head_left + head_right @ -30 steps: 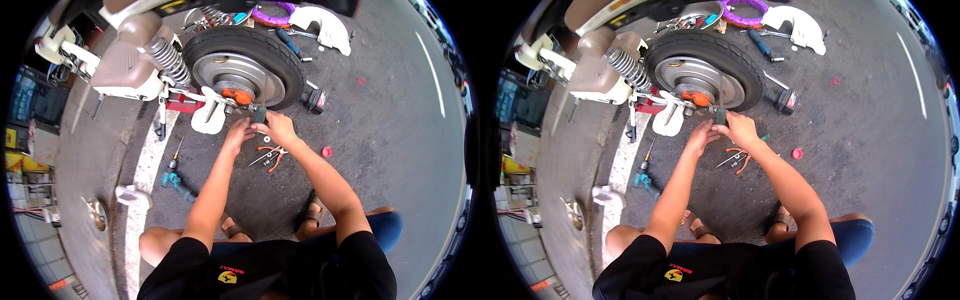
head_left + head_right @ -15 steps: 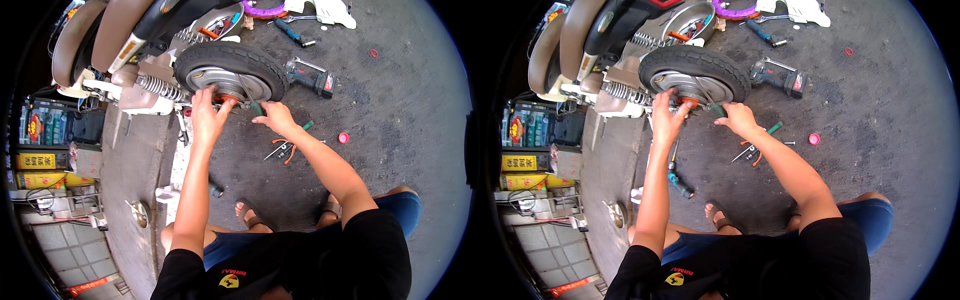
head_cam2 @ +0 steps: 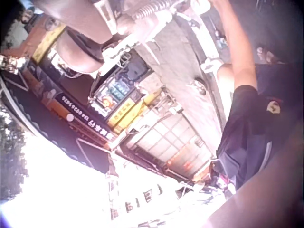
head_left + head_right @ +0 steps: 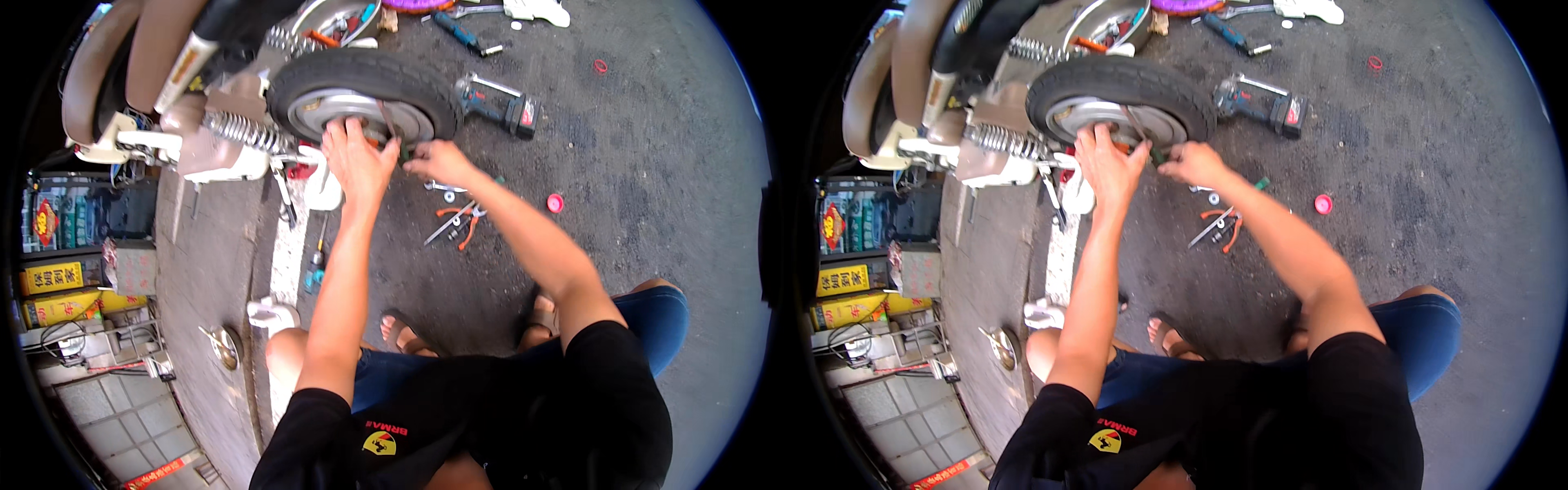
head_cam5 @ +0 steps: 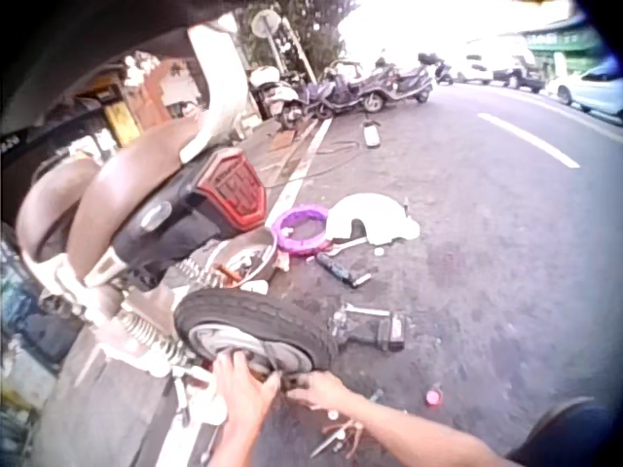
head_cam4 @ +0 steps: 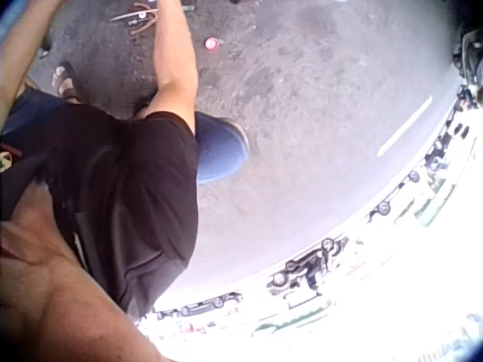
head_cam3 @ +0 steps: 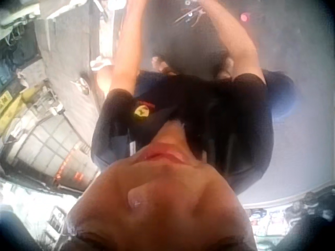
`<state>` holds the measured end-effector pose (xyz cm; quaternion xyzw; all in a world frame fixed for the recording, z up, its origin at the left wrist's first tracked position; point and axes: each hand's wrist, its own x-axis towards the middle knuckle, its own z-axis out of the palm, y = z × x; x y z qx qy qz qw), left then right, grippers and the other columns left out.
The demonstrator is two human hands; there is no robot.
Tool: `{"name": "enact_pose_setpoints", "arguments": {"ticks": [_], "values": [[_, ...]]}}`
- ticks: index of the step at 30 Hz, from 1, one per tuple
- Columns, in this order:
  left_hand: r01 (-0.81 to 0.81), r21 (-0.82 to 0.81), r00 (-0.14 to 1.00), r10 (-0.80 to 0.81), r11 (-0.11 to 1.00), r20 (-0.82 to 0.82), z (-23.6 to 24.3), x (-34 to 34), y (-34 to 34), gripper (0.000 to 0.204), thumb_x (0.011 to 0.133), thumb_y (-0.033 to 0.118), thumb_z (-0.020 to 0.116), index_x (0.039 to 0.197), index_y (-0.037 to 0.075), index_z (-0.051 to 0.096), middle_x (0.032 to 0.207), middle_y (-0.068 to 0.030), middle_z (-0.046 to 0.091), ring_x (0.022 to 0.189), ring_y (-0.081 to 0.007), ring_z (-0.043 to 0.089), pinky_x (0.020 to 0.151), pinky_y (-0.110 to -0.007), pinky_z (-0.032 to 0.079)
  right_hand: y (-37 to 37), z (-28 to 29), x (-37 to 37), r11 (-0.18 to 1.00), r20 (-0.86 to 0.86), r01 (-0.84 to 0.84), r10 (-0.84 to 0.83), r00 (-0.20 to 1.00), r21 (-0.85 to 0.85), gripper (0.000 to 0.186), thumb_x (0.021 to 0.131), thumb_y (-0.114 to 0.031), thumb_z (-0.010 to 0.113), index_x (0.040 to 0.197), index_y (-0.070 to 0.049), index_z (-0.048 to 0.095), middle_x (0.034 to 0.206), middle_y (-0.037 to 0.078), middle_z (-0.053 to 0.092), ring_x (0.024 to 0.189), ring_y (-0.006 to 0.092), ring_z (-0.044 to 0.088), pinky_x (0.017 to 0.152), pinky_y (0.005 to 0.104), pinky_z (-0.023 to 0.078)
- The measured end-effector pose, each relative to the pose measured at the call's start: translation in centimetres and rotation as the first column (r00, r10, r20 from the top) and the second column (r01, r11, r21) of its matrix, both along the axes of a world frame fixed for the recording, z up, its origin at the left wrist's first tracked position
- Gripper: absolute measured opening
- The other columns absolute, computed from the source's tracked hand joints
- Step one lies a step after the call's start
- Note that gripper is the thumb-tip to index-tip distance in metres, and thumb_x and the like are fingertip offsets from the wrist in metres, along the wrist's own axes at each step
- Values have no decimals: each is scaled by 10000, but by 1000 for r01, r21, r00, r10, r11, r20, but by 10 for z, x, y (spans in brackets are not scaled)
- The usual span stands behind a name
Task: The person uses a cordless impact driver and a wrench to remove bolts from the rear fender of a scooter. They then remove the fender and proceed to work on the rear wheel hub and brake assembly using a screwdriver and wrench.
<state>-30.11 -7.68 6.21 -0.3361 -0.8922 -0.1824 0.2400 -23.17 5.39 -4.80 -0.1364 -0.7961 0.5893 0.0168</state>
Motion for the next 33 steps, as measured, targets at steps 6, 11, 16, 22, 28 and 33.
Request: {"name": "enact_pose_setpoints", "arguments": {"ticks": [6,11,16,22,28,33], "values": [[20,77,998,-15,997,-66,-12,-1,1,535,543,289,811,945,22,579,1005,-160,509,978,-361,483,872,-463,380,60,-73,78,761,438,-200,-121,891,617,301,806,-349,677,914,-69,655,904,136,676,851,290,662,759,426,524],[45,79,999,-45,996,-2,-18,6,3,550,541,304,816,938,11,572,998,-176,501,971,-366,480,860,-462,386,27,-115,119,554,132,-82,-51,990,829,369,706,-272,730,1033,-129,636,1096,104,523,1062,284,498,846,421,438],[15,75,989,-26,997,148,-12,12,2,592,571,293,824,1007,1,549,1071,-193,474,1043,-379,451,910,-479,371,18,-104,134,493,455,-460,140,880,738,514,645,-333,760,1097,-114,649,1210,141,557,1171,309,488,932,426,436],[5,153,991,-25,988,134,9,-4,-13,580,612,292,807,1040,0,544,1180,-191,465,1159,-391,411,1021,-480,308,50,-29,85,551,489,-513,205,848,658,507,633,-419,721,1001,-73,678,928,174,682,896,343,658,807,430,522],[-32,185,999,25,982,37,0,-4,-10,498,600,282,818,970,32,598,1057,-168,501,1047,-370,457,916,-479,360,115,145,132,946,355,-323,291,888,34,409,889,-237,616,1221,-21,512,749,49,595,539,104,554,460,268,454],[21,228,999,-30,974,36,0,2,-5,456,604,262,820,933,21,616,1016,-154,508,1034,-349,465,903,-453,377,103,198,184,991,248,-74,44,968,112,351,897,-228,575,1194,-41,582,708,-2,533,578,76,468,536,246,414]]}}
